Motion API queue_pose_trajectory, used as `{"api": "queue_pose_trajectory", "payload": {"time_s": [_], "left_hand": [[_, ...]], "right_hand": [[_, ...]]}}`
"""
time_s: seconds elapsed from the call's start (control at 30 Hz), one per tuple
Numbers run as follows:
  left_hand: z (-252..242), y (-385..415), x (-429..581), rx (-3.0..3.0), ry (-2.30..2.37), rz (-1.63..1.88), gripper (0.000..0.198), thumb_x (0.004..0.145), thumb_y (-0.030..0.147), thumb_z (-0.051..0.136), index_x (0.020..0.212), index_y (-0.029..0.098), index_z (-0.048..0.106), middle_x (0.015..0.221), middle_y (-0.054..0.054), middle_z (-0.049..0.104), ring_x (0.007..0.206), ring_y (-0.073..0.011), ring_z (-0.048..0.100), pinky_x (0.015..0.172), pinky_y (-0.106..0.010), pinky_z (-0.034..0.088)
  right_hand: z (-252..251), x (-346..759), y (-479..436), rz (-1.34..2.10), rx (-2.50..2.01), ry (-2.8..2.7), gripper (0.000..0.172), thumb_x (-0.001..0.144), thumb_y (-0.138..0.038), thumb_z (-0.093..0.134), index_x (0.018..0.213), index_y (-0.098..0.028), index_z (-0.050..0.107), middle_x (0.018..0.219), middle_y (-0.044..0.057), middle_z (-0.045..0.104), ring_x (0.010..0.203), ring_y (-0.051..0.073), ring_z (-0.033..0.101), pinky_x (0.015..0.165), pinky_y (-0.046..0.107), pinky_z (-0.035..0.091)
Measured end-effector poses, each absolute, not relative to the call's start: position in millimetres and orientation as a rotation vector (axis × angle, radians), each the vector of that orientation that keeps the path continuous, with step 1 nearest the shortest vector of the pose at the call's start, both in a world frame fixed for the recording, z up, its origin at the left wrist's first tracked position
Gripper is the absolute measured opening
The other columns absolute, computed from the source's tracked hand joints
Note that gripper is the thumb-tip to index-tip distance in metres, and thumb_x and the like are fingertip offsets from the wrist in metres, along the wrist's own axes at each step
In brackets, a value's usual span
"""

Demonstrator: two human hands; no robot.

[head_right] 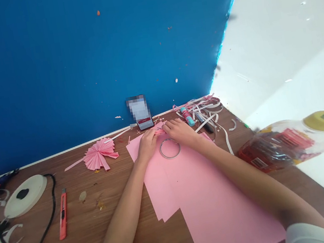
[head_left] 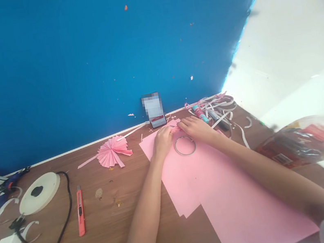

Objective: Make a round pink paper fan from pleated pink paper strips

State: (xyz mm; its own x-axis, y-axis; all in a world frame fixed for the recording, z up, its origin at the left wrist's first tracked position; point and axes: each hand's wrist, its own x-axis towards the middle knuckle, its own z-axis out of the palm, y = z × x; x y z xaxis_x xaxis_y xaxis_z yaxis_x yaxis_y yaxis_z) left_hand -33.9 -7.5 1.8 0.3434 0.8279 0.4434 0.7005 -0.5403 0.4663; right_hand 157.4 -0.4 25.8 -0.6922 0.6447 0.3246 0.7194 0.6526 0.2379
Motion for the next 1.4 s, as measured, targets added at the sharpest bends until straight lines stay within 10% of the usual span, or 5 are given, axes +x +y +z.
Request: {"api": "queue_pose_trajectory", "payload": {"time_s": [0.7, 1.4], "left_hand": [[2, -11, -30, 2.372, 1.430, 0.867, 0.023, 0.091, 0.028, 0.043, 0.098, 0.021, 0.065, 0.099, -0.005, 0.068, 0.096, -0.0180, 0.059, 0.086, -0.030, 0.044], [6, -16, -28, 2.238, 1.541, 0.735, 0.033, 0.087, 0.023, 0.042, 0.117, 0.020, 0.053, 0.092, -0.007, 0.069, 0.081, -0.0233, 0.065, 0.067, -0.029, 0.043]], "right_hand": [[25, 152, -4, -0.235, -1.213, -2.626, 0.022, 0.088, -0.017, 0.046, 0.103, -0.016, 0.062, 0.087, 0.009, 0.067, 0.076, 0.019, 0.060, 0.066, 0.030, 0.034], [50, 83, 55, -0.092, -1.255, -2.128, 0.058, 0.094, -0.046, 0.027, 0.147, -0.023, 0.023, 0.135, 0.017, 0.039, 0.111, 0.031, 0.046, 0.087, 0.043, 0.040]]}}
